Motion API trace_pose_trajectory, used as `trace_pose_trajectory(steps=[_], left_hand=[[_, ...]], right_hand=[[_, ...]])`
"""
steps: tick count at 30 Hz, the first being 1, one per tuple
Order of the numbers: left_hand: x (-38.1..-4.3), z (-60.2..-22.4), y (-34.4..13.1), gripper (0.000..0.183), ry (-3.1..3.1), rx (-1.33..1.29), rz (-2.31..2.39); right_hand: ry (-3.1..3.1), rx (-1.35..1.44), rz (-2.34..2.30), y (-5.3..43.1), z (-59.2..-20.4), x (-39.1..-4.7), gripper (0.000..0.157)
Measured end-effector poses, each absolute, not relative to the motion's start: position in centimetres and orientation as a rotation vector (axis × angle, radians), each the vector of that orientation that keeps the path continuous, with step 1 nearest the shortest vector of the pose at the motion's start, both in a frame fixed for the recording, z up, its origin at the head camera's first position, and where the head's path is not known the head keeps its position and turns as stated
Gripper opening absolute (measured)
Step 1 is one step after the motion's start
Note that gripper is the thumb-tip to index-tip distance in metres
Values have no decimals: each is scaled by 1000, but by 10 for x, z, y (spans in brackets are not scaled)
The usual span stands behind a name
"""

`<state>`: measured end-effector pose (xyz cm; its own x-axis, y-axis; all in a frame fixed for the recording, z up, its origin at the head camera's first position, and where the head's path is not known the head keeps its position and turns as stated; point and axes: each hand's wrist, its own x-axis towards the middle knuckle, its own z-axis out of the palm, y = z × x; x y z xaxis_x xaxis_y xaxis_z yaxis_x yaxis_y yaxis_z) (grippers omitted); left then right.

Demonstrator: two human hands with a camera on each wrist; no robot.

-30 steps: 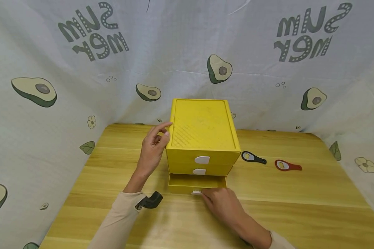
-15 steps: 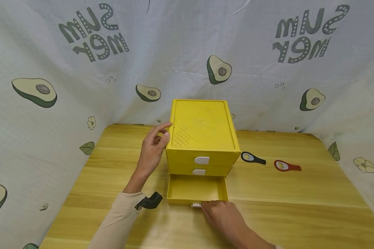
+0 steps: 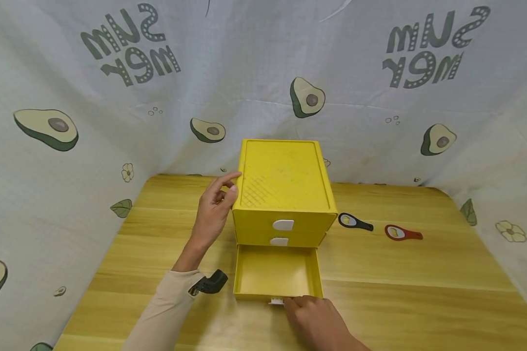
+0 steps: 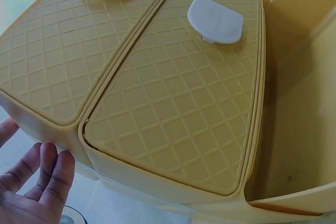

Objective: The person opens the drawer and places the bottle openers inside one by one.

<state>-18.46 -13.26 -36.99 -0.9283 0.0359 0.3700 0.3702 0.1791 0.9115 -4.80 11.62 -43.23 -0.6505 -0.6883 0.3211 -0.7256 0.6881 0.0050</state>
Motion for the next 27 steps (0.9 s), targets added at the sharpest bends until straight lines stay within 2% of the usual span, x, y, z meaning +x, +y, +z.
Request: trace_pose_trajectory(steps=[4,7,10,14,27], left_hand=[[-185,-370,-132,33,-2191,-394,-1823],[-185,-370,-132,34,-2191,-398,-1821],[-185,-371,-132,33,-2188,-399,-1823],[-185,-371,-133,33,-2184,-403,-1826],[-185,-370,-133,34,-2190,-394,-1831]], right_hand=[[-2685,1171,200,119,-430,-42,13],[-2682,1201,198,120,-430,-37,30],[-2644,1205,179,122,-431,-32,55],[-2622,1195,182,121,-434,-25,68],[-2614,1169,237,119,-438,-13,64]])
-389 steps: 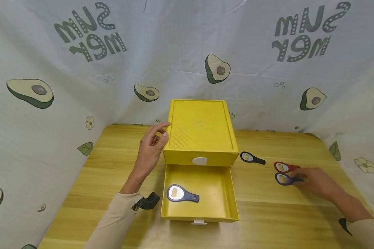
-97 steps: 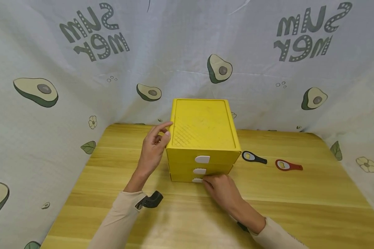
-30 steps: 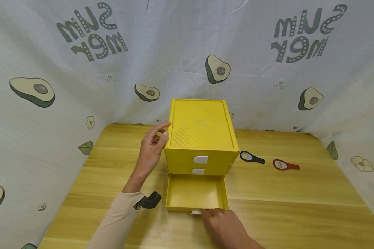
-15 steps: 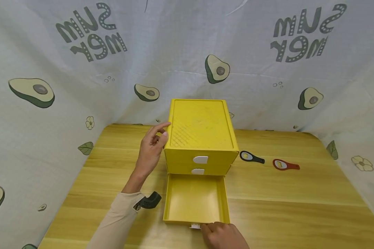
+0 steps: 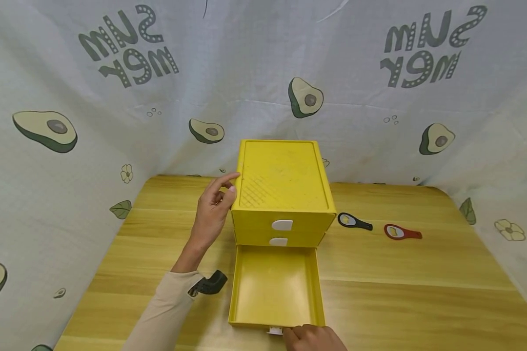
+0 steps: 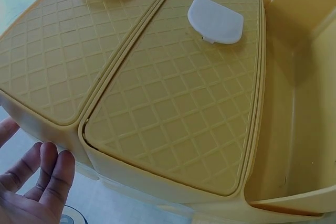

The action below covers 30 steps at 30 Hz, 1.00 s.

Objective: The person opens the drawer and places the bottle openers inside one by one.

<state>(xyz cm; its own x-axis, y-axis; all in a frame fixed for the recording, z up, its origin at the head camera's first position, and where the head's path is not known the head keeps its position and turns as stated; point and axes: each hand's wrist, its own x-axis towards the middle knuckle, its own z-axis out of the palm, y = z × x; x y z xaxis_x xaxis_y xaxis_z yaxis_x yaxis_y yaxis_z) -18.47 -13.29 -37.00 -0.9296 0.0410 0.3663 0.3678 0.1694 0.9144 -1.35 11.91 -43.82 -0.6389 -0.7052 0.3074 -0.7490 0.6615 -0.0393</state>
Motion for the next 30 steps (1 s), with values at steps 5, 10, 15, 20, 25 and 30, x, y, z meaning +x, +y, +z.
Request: trace_pose_trajectory(steps=[5,10,15,20,25,30], left_hand=[[-185,-369,-133,33,-2184,-395,-1825],[-185,-369,-133,33,-2178,-406,-1831],[-185,-369,-133,33,-2180,-399,-1829],[-185,-370,-133,33,-2180,-391,-1817],[-185,-371,-133,33,-2186,-389,-1819],[-185,-371,-133,33,-2187,-392,-1823]], right_hand=[[-2604,1158,256,118,-439,-13,63],[-2603,1154,252,119,-439,-13,59],[-2608,1160,422,119,-434,-13,45],[-2629,1162,610,122,-421,-17,34],[-2620,1175,713,133,-406,-28,20],[-2658,1072,764,149,-394,-41,11]])
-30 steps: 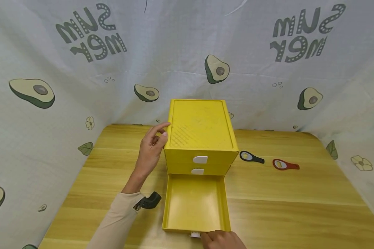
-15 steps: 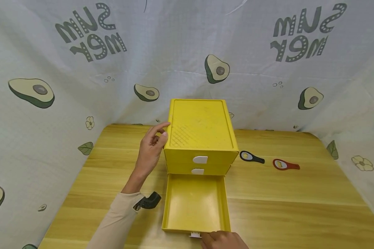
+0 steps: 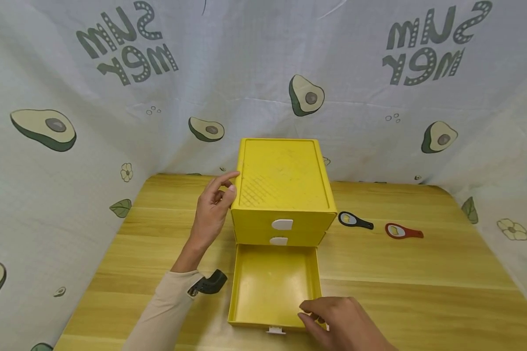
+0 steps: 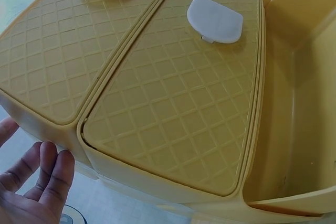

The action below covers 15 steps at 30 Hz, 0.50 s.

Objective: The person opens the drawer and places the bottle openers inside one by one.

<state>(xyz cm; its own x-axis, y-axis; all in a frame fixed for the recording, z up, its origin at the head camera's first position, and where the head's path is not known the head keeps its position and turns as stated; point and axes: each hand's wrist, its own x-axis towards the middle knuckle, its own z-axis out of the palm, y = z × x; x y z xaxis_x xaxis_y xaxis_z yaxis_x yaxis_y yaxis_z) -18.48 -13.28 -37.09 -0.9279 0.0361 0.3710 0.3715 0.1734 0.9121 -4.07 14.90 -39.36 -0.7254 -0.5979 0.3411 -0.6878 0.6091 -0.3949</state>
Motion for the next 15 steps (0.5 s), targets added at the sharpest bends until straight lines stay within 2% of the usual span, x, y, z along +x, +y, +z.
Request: trace_pose_trajectory(steps=[7,15], left_hand=[[-185,-370,-133,33,-2176,-387,-1827],[-185,-370,-132,34,-2179,-396,-1827]], right_hand=[[-2571,930,730,165,-384,-62,19],[-2636,785,661,192,-381,-105,11]])
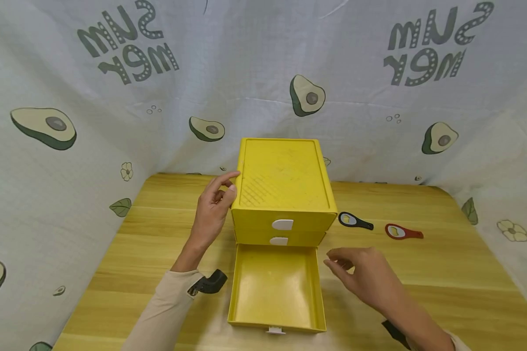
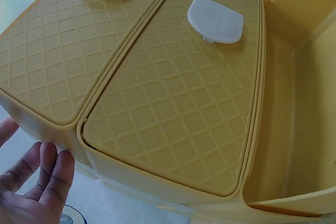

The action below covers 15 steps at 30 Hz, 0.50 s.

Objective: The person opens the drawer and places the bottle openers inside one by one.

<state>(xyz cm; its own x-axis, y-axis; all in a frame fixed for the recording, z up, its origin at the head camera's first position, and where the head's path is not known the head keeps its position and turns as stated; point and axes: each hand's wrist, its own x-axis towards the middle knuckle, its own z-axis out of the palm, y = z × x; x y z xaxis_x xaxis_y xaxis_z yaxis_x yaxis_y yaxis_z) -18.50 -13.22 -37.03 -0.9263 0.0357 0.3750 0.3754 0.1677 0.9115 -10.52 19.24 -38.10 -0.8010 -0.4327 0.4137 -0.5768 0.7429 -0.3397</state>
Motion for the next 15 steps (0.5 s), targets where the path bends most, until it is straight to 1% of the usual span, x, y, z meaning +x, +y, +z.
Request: trace_pose_trajectory(steps=[2,6,15], left_hand=[[-185,-370,-133,33,-2181,-395,-1827],[-185,-371,-133,33,-2189,-394,-1828],[-186,-371,-134,33,-2190,-394,-1823]], right_hand=[[-2680,745,644,201,-383,-119,8],[-2714,697,597,218,-389,-142,9],[-2739,575,608,251,-397,-179,16]])
